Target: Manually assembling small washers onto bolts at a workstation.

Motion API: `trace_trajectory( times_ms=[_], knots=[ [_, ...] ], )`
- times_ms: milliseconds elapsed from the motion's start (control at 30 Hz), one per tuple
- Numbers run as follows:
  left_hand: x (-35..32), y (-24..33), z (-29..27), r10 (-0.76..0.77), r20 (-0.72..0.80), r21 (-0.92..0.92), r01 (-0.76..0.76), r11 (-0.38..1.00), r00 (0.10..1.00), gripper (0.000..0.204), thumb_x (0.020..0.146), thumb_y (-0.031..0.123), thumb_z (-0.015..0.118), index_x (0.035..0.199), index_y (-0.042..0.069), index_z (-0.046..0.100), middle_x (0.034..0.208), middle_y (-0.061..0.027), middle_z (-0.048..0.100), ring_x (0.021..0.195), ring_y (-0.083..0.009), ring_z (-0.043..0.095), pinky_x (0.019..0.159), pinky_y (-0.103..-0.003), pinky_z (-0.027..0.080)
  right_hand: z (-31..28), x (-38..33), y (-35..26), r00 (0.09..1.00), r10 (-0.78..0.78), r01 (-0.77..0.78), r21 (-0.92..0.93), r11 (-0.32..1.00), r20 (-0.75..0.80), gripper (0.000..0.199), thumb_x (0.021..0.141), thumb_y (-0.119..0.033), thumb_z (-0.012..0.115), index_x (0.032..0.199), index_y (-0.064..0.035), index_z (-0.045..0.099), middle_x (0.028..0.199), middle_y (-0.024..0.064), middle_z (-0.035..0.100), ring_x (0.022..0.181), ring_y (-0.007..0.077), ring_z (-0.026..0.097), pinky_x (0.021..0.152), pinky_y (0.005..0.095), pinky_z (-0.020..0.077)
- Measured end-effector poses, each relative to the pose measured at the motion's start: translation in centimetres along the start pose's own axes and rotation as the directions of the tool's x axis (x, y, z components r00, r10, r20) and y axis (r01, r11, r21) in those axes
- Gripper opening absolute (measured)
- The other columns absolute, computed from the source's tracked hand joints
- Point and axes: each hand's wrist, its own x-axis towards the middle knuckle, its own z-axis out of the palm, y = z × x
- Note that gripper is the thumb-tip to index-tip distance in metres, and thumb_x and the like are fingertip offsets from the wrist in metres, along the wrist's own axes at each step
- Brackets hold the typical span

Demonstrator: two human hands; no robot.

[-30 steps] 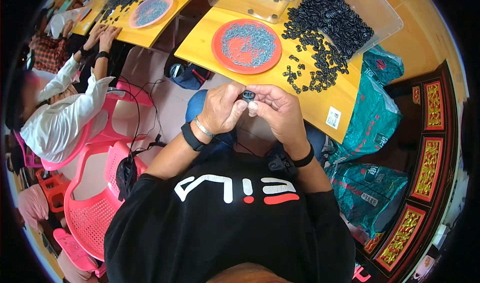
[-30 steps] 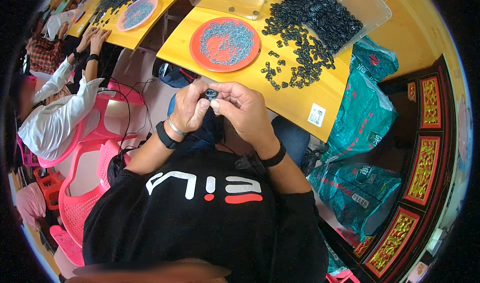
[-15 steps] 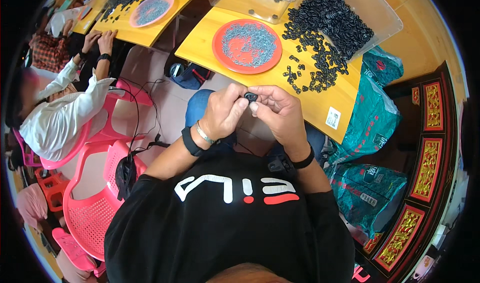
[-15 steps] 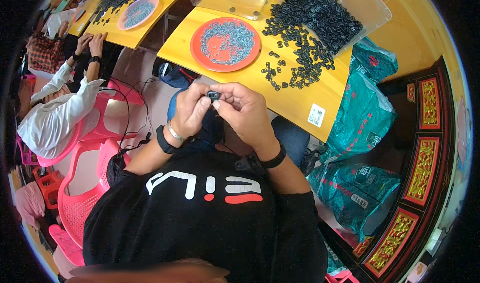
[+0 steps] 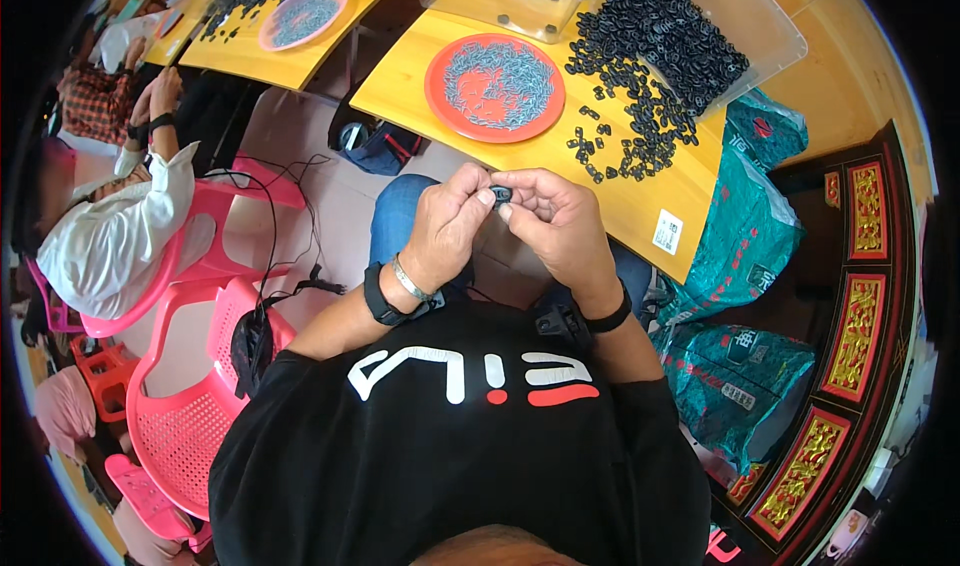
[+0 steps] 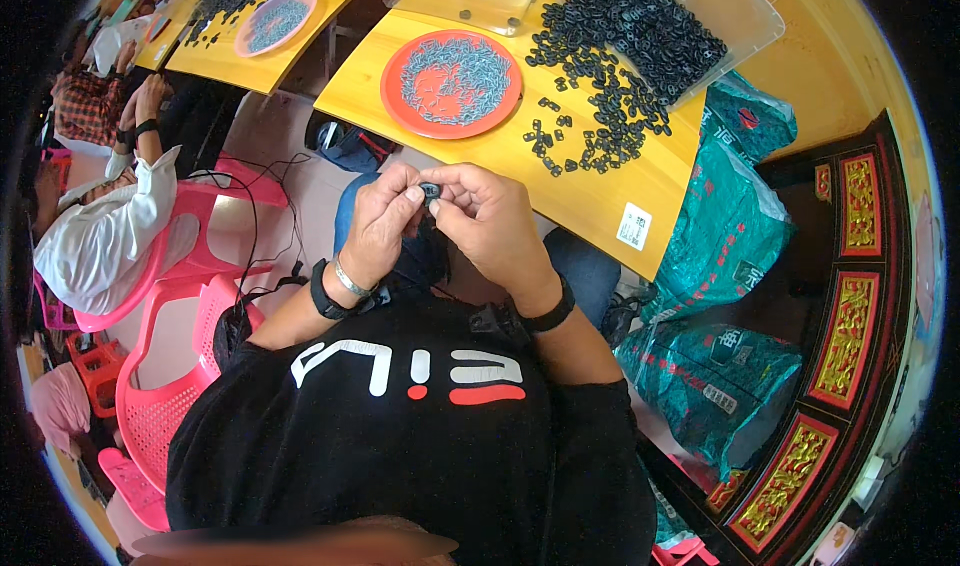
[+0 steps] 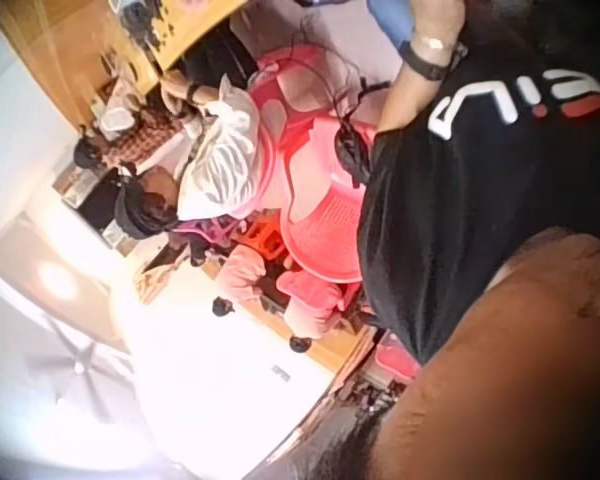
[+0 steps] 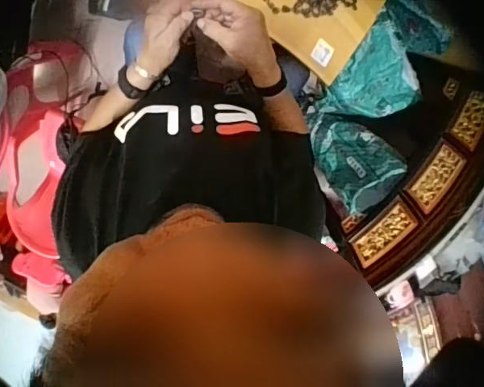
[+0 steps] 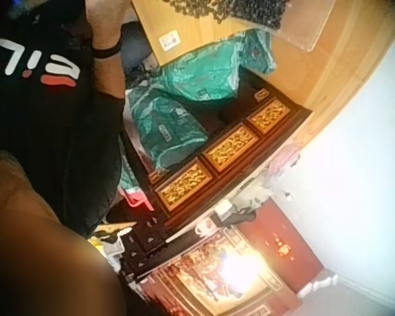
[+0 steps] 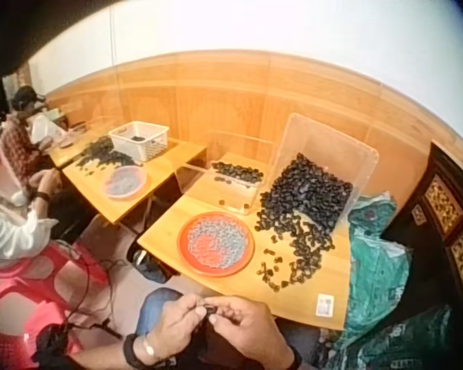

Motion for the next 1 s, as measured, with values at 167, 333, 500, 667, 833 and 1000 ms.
trace_trajectory(
  times_ms=[167, 333, 500, 667, 833, 1000],
  knots=[
    [-0.23, 0.12, 0.23, -0.014, -0.047, 0.036, 0.016, 0.999, 0.999, 0.012, 0.085, 0.011, 0.048, 0.081, 0.001, 0.052, 0.056, -0.0101, 0.048, 0.049, -0.0191, 0.050, 0.048, -0.031, 0.038, 0.51, 0.16, -0.26, 0.999, -0.002, 0.008, 0.131, 0.991, -0.047, 0.028, 0.078, 0.007, 0.056, 0.106, 0.0041, 0.057, 0.083, -0.0007, 0.059, 0.073, 0.0035, 0.055, 0.067, 0.0163, 0.0441],
    [-0.20, -0.03, 0.30, -0.033, -0.087, -0.050, 0.029, 0.998, 0.996, 0.013, 0.086, 0.011, 0.047, 0.080, 0.000, 0.051, 0.055, -0.0099, 0.047, 0.048, -0.0183, 0.048, 0.048, -0.030, 0.038, 0.51, 0.17, -0.30, 1.000, 0.010, -0.009, 0.163, 0.987, -0.009, 0.030, 0.078, 0.007, 0.057, 0.107, 0.0043, 0.057, 0.082, -0.0007, 0.058, 0.071, 0.0038, 0.054, 0.064, 0.0167, 0.0437],
    [-0.22, 0.21, 0.15, -0.101, -0.064, -0.080, 0.096, 0.992, 0.993, 0.014, 0.086, 0.011, 0.048, 0.079, -0.001, 0.050, 0.056, -0.0099, 0.045, 0.048, -0.0165, 0.046, 0.047, -0.030, 0.037, 0.50, 0.19, 0.42, 1.000, 0.007, -0.004, 0.149, 0.989, -0.024, 0.030, 0.078, 0.006, 0.056, 0.108, 0.0042, 0.057, 0.080, -0.0009, 0.057, 0.068, 0.0043, 0.053, 0.061, 0.0172, 0.0429],
    [-0.08, -0.09, 0.17, -0.040, -0.056, -0.039, 0.038, 0.999, 0.998, 0.013, 0.085, 0.011, 0.048, 0.079, 0.000, 0.050, 0.056, -0.0103, 0.046, 0.049, -0.0166, 0.046, 0.048, -0.031, 0.037, 0.53, 0.26, 0.27, 0.999, 0.005, 0.001, 0.134, 0.991, -0.039, 0.028, 0.079, 0.006, 0.055, 0.107, 0.0045, 0.057, 0.079, -0.0007, 0.057, 0.067, 0.0043, 0.052, 0.060, 0.0175, 0.0426],
    [-0.09, -0.45, 0.33, -0.051, -0.055, -0.092, 0.045, 0.995, 0.997, 0.021, 0.089, 0.022, 0.047, 0.081, 0.003, 0.050, 0.058, 0.0010, 0.046, 0.048, -0.0059, 0.041, 0.044, -0.020, 0.033, 0.73, 0.24, 0.50, 0.998, -0.009, 0.017, 0.135, 0.991, -0.063, 0.029, 0.079, 0.007, 0.054, 0.108, 0.0051, 0.057, 0.079, 0.0000, 0.057, 0.067, 0.0047, 0.052, 0.061, 0.0179, 0.0428],
    [-0.18, -0.16, 0.36, -0.117, -0.055, -0.149, 0.108, 0.983, 0.992, 0.021, 0.089, 0.023, 0.047, 0.080, 0.004, 0.049, 0.058, 0.0014, 0.046, 0.048, -0.0055, 0.040, 0.044, -0.019, 0.033, 1.03, 0.22, 0.54, 0.996, -0.004, 0.018, 0.144, 0.989, -0.095, 0.029, 0.079, 0.008, 0.052, 0.108, 0.0059, 0.056, 0.079, 0.0006, 0.057, 0.067, 0.0054, 0.053, 0.062, 0.0184, 0.0433]
  ],
)
